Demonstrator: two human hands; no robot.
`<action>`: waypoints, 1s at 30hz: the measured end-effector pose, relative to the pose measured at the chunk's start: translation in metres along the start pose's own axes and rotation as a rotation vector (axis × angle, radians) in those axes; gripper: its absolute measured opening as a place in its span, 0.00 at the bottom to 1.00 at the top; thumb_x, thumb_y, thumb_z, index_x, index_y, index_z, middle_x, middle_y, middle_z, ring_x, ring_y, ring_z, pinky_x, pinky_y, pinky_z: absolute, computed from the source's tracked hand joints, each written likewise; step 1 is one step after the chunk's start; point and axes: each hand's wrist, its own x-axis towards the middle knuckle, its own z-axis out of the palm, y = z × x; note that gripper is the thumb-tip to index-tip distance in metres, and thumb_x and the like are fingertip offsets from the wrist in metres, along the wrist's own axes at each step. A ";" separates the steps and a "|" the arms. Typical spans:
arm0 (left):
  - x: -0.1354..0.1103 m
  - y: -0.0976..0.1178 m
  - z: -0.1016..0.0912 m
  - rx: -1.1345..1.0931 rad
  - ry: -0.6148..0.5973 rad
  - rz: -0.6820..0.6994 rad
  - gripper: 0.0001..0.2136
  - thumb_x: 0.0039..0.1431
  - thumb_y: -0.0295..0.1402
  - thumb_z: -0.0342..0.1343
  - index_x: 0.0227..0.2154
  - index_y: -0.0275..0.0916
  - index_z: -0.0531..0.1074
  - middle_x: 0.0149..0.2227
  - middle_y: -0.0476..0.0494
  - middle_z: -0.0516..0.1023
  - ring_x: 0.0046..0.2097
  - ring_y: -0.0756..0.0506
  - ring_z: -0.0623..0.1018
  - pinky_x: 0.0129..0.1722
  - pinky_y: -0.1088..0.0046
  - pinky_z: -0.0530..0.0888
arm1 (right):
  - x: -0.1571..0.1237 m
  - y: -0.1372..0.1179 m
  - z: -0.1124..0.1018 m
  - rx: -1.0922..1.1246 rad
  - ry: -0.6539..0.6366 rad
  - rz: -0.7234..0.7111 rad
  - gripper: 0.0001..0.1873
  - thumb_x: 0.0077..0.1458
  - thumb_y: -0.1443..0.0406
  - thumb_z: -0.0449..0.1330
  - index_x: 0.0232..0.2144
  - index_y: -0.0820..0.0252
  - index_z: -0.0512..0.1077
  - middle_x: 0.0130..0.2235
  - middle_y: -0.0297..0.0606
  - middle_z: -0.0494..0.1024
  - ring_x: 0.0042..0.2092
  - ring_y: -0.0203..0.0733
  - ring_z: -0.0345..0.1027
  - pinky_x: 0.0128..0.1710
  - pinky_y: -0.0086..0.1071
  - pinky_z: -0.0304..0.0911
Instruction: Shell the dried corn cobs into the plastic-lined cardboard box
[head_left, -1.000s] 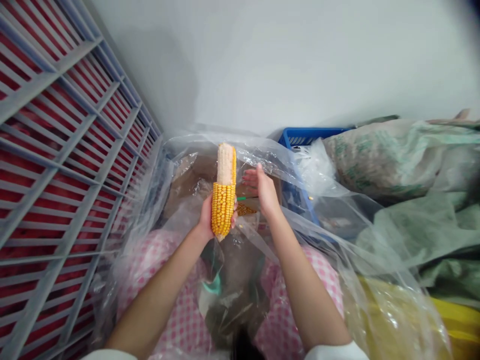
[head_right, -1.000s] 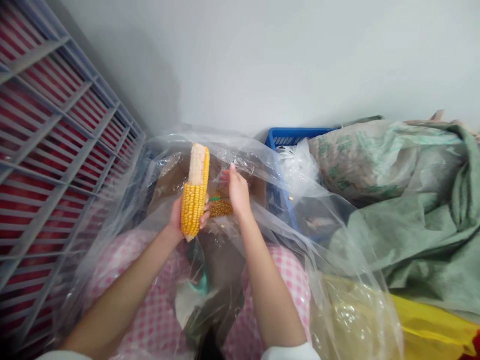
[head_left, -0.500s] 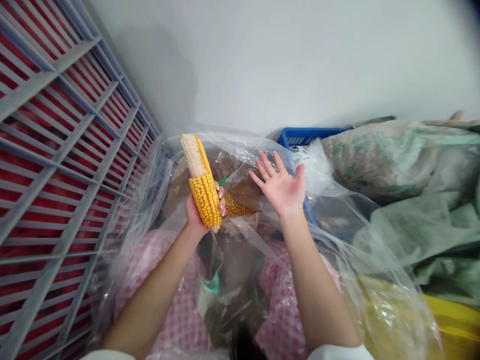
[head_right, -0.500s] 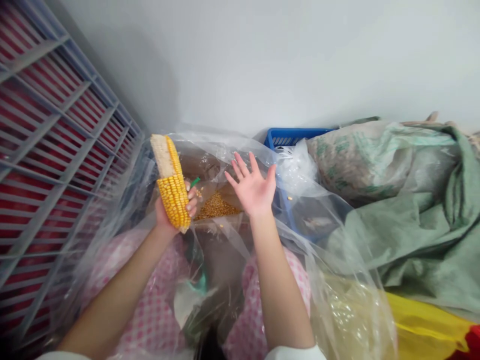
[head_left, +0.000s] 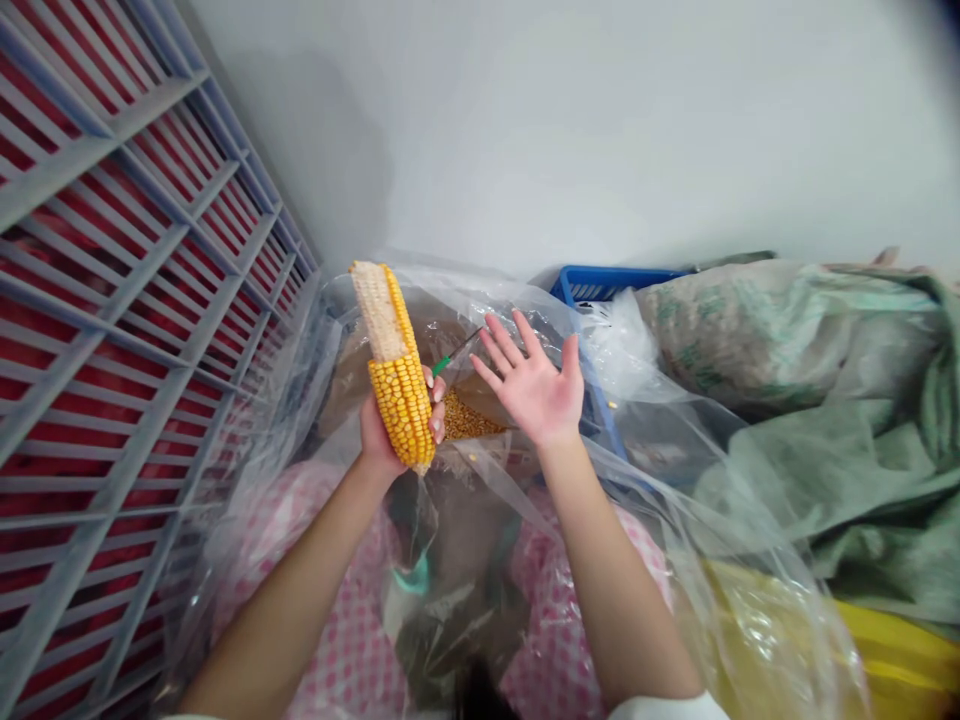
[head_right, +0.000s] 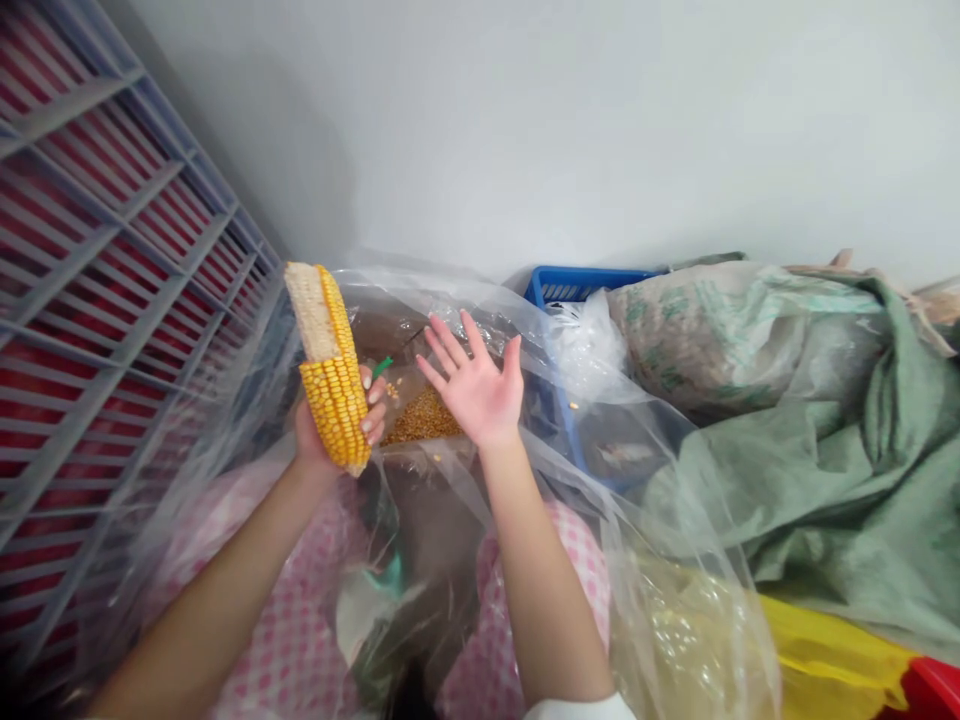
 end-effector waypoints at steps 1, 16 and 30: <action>0.000 0.000 0.000 -0.009 0.000 -0.005 0.16 0.53 0.43 0.37 0.26 0.37 0.62 0.24 0.47 0.63 0.17 0.53 0.64 0.13 0.76 0.64 | 0.002 0.002 -0.001 -0.009 -0.005 0.002 0.34 0.50 0.41 0.33 0.51 0.46 0.61 0.54 0.35 0.65 0.55 0.42 0.59 0.48 0.47 0.58; 0.002 -0.001 -0.003 -0.016 -0.028 -0.009 0.18 0.54 0.45 0.36 0.26 0.36 0.64 0.25 0.47 0.65 0.18 0.52 0.67 0.14 0.75 0.66 | 0.013 0.029 -0.027 -0.788 0.198 -0.164 0.11 0.45 0.62 0.59 0.35 0.53 0.72 0.41 0.38 0.74 0.53 0.46 0.59 0.56 0.47 0.45; 0.008 -0.018 -0.005 0.027 0.136 -0.189 0.26 0.57 0.48 0.33 0.41 0.34 0.69 0.23 0.44 0.73 0.18 0.47 0.72 0.16 0.70 0.70 | 0.009 0.045 0.004 -0.312 -0.005 0.075 0.14 0.47 0.53 0.56 0.23 0.57 0.67 0.21 0.27 0.65 0.22 0.30 0.58 0.27 0.27 0.58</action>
